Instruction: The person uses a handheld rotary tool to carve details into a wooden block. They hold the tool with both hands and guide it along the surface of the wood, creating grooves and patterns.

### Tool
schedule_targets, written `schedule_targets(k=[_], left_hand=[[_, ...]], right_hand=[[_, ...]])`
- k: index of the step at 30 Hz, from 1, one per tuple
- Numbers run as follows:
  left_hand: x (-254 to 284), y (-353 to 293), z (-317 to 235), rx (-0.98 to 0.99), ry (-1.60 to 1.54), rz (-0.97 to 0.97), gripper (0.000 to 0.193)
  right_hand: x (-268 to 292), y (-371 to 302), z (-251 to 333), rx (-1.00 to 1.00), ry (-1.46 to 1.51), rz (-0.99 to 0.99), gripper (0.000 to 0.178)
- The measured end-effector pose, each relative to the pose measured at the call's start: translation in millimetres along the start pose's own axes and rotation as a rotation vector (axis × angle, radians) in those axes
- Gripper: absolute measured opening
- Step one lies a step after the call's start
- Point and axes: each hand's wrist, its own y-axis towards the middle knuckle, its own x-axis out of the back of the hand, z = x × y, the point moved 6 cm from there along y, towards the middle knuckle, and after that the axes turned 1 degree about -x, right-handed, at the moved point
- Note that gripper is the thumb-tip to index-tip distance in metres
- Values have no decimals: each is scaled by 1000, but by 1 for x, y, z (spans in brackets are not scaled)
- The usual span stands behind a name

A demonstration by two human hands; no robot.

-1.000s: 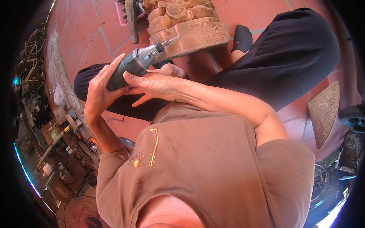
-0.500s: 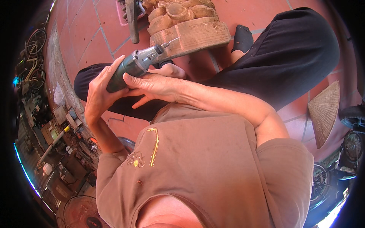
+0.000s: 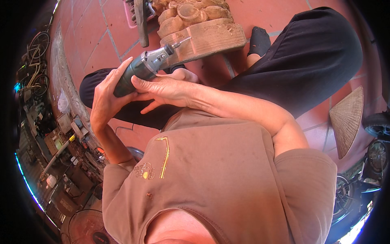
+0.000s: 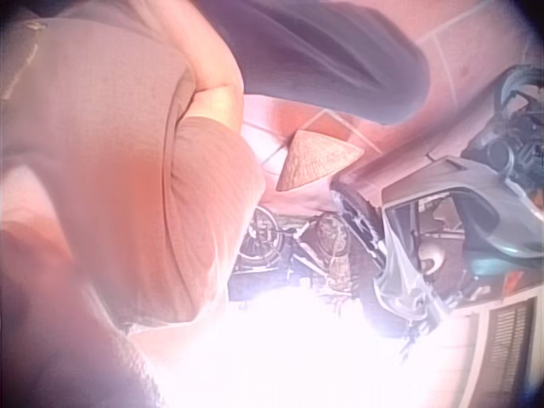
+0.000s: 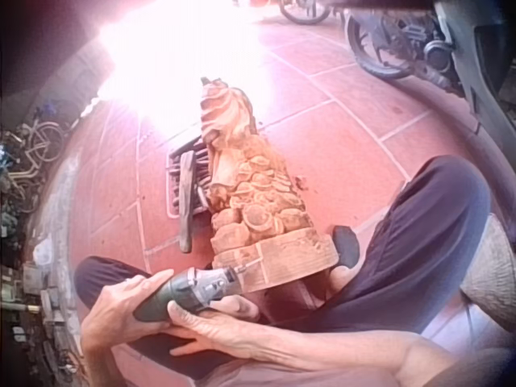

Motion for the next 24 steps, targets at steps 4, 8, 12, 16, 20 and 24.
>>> schedule_targets(k=[4,8,12,16,20,24], left_hand=[[1,-1,3,9,-4,22,90],[1,-3,2,8,-22,23,90],[1,-5,1,23,-32,31,91],[0,-6,-1,15,-48,25,90],[0,-6,-3,17,-49,38,90],[-1,-7,-3,17,-40,41,91]], right_hand=[[-1,2,-1,3,-13,7,71],[-1,3,-6,-5,-33,28,73],[-2,2,-8,-9,-46,45,75],[-5,-1,-9,-9,-62,64,78],[-6,-3,-9,-15,-72,76,81],[-7,-4,-9,-29,-75,85,84]])
